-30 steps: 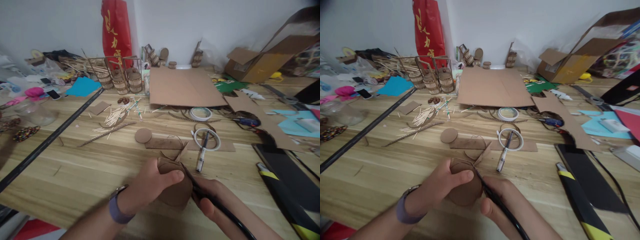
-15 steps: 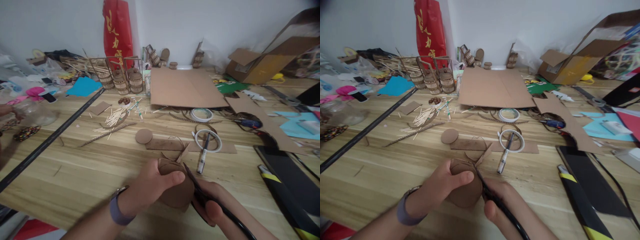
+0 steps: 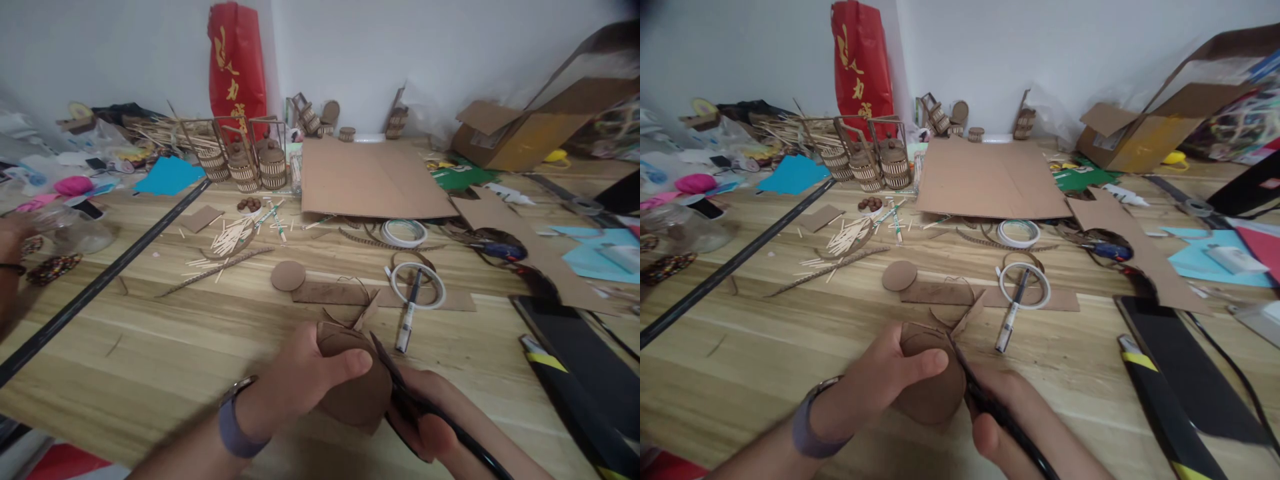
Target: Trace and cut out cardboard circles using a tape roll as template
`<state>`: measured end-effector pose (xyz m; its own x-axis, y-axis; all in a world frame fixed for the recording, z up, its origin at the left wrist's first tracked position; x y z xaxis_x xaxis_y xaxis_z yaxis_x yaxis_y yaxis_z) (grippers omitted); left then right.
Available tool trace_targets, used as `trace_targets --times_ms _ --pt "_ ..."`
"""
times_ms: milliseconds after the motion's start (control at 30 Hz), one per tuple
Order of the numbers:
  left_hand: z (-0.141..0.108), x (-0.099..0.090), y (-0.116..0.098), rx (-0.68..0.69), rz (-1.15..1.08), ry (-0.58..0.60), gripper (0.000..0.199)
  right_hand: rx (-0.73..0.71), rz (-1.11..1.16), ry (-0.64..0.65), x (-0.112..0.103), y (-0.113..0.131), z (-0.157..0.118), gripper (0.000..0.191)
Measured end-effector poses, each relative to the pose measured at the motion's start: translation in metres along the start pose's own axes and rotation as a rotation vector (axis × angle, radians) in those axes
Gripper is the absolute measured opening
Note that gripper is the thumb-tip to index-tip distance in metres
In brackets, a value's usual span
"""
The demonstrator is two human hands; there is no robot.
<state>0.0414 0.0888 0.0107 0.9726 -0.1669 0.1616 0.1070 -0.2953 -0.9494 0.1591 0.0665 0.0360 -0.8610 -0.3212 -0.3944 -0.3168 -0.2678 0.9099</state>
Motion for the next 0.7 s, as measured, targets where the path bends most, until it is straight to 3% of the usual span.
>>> trace_targets --times_ms 233,500,700 --pt "-0.002 0.004 -0.005 0.023 0.002 0.037 0.03 0.047 0.04 0.05 0.006 0.004 0.001 0.078" --pt "-0.003 0.005 -0.004 0.023 -0.017 0.045 0.03 0.029 0.042 -0.004 0.002 0.011 0.002 0.074" --pt "-0.003 0.004 -0.003 0.022 -0.012 0.052 0.025 0.097 0.056 0.013 0.005 -0.005 -0.005 0.075"
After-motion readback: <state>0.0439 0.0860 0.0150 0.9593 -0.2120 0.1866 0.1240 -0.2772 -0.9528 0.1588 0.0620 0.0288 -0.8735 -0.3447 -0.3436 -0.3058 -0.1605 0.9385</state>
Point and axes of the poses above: each hand's wrist, its own z-axis towards the middle knuckle, its own x-axis out of the palm, y = z × x, the point moved 9 cm from there along z, towards the middle knuckle, and after that the axes turned 14 degrees about -y, right-handed, at the moved point
